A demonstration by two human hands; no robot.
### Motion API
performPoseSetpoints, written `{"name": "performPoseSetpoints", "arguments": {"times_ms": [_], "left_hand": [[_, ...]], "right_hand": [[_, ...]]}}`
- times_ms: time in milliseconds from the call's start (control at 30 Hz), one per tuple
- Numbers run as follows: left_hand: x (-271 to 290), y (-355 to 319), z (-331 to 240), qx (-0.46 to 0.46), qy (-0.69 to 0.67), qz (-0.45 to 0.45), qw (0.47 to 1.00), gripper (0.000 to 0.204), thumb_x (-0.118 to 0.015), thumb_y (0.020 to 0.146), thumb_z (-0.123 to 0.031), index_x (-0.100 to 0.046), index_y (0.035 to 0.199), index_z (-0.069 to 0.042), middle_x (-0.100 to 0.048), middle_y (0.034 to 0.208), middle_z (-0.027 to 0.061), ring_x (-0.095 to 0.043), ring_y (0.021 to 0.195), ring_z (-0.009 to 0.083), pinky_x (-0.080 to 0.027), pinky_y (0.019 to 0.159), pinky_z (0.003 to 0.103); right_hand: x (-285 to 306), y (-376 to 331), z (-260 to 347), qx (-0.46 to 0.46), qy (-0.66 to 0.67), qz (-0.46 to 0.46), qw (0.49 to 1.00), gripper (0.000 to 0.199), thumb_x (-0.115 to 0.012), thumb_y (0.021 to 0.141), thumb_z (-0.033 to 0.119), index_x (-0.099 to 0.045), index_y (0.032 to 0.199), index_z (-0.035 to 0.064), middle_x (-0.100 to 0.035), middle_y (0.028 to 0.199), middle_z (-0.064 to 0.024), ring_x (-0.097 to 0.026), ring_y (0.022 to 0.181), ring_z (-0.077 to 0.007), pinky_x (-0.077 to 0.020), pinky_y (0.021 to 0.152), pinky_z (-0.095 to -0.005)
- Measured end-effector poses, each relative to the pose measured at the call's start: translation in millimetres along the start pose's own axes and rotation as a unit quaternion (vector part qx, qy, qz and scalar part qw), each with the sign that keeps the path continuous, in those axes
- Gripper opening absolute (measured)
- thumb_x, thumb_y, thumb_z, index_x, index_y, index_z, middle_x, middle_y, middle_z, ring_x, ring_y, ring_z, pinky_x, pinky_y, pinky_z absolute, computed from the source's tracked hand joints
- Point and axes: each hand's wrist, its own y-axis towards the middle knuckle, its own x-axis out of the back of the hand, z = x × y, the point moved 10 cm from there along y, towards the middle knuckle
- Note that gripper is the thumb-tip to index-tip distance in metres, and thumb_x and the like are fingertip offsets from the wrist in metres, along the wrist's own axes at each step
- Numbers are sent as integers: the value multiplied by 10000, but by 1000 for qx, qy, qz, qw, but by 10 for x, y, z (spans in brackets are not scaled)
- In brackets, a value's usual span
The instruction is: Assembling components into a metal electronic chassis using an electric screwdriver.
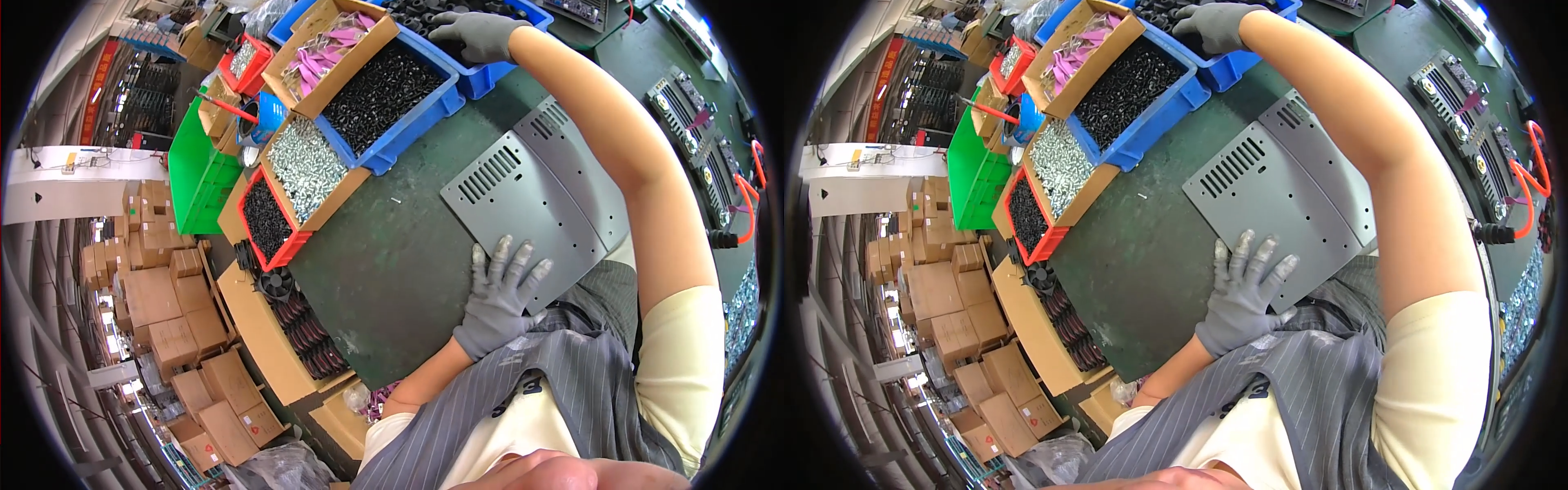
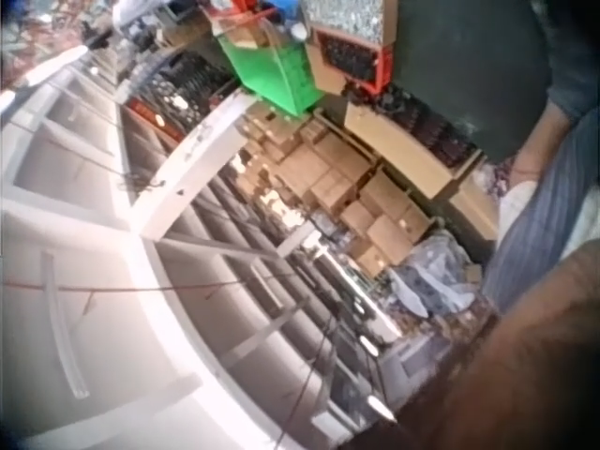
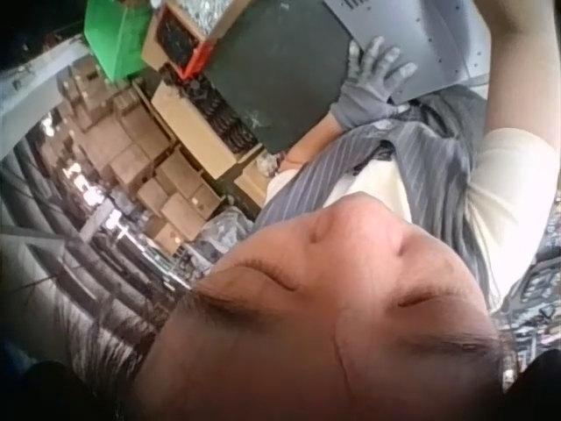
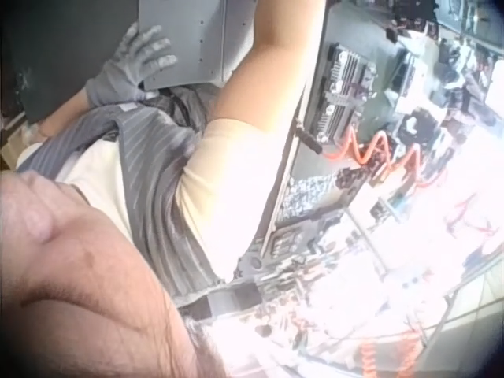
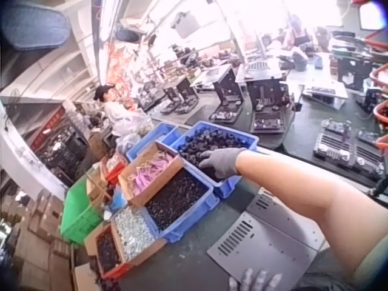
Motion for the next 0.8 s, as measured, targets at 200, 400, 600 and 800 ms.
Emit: {"name": "performPoseSetpoints", "arguments": {"times_ms": [200, 400, 600, 800], "left_hand": [[0, -16, 22, -6, 9, -8, 1000, 709, -611, 743, -525, -430, 1350, -206, -305, 1427, 138, -171, 1354, 397, -79, 1056, 651], [-25, -15, 10, -4, 8, -19, 1000, 710, -585, 745, -560, -438, 1344, -209, -317, 1420, 139, -188, 1346, 395, -93, 1047, 663], [-16, -26, 1, -4, 11, -15, 1000, 700, -568, 757, -564, -438, 1346, -209, -321, 1420, 135, -194, 1344, 391, -101, 1048, 658], [-37, -41, -6, -12, 15, -20, 1000, 687, -555, 764, -573, -452, 1338, -209, -319, 1423, 134, -196, 1345, 386, -100, 1049, 655]], "right_hand": [[140, -80, 184, -66, -55, 91, 992, 597, -623, 696, 118, -501, 1277, 183, -413, 1306, -180, -430, 1195, -388, -417, 958, -452], [324, -333, 237, 110, 48, -129, 984, 622, -611, 712, 200, -452, 1313, 185, -397, 1319, -186, -426, 1198, -386, -408, 964, -444], [167, 11, -139, -159, -59, 24, 985, 643, -647, 682, 271, -458, 1285, 148, -475, 1246, -189, -468, 1155, -386, -426, 933, -457], [305, -258, 90, 169, 25, -175, 970, 568, -686, 682, 219, -521, 1222, 165, -461, 1255, -206, -546, 1056, -395, -468, 872, -456]]}}
